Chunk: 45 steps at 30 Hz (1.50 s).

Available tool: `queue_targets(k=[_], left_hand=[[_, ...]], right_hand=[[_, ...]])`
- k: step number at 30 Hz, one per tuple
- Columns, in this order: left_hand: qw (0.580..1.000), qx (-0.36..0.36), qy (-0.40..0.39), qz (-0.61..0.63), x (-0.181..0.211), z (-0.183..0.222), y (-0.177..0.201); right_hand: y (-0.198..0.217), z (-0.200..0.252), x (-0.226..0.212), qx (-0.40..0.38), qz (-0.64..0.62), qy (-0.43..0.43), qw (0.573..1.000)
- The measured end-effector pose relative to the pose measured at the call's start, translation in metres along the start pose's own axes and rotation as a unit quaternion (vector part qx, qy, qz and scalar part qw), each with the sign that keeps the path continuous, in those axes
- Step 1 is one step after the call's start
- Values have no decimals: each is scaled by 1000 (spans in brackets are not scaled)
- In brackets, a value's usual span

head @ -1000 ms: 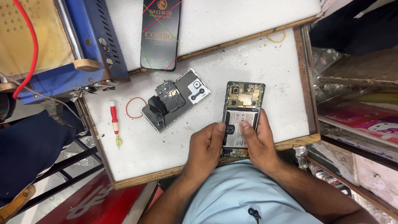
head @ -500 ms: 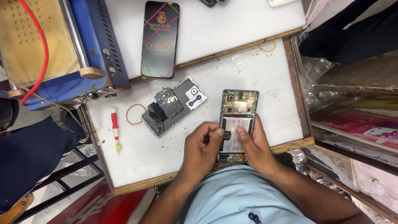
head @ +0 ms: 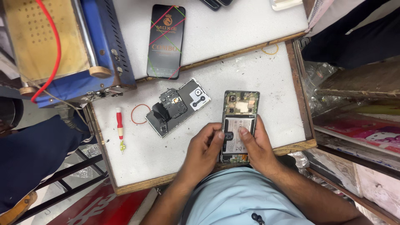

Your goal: The person uses a red-handled screwdriver to remove screws from the back of a disassembled smartphone. They then use a metal prying tool to lift and separate the back cover from the phone's chassis, exposing the internal components.

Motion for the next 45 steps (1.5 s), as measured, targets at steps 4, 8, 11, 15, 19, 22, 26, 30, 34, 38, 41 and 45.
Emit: queue_targets(k=[4, 8, 11, 15, 19, 22, 26, 30, 34, 38, 41, 45], left_hand=[[996, 77, 6, -37, -6, -18, 0], [993, 98, -57, 12, -2, -25, 9], [999, 14, -35, 7, -2, -5, 13], [998, -20, 42, 36, -13, 3, 8], [985, -5, 34, 168, -14, -5, 12], [982, -18, 43, 182, -18, -8, 11], [986, -23, 13, 162, -20, -7, 11], [994, -32, 21, 105, -23, -8, 11], [994, -51, 28, 95, -28, -6, 11], [993, -83, 29, 82, -30, -3, 11], [992, -86, 41, 85, -31, -2, 11], [990, -87, 13, 108, -27, 2, 10]], right_hand=[[-3, 1, -8, -20, 47, 28, 998], [-6, 0, -7, -18, 17, 20, 999], [-3, 0, -2, -20, -20, 7, 1000], [6, 3, -1, -113, -155, -21, 981], [22, 13, -14, -221, -121, -35, 967], [28, 18, -18, -225, -27, -40, 973], [24, 18, -20, -195, 22, -46, 979], [20, 14, -17, -129, 73, -68, 987], [20, 12, -9, -79, 70, -73, 992], [21, 8, -3, -34, 119, -89, 988], [20, 3, -16, -35, 158, 4, 987], [25, -2, -38, -127, 120, -15, 984]])
Point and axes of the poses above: each hand's wrist, its own z-axis away from the middle knuckle, its own y-axis out of the back of the hand, x = y × z, the point moved 3 cm from there along -z, towards the middle knuckle, and after that the axes turned 13 degrees about z, right-handed, at the moved point
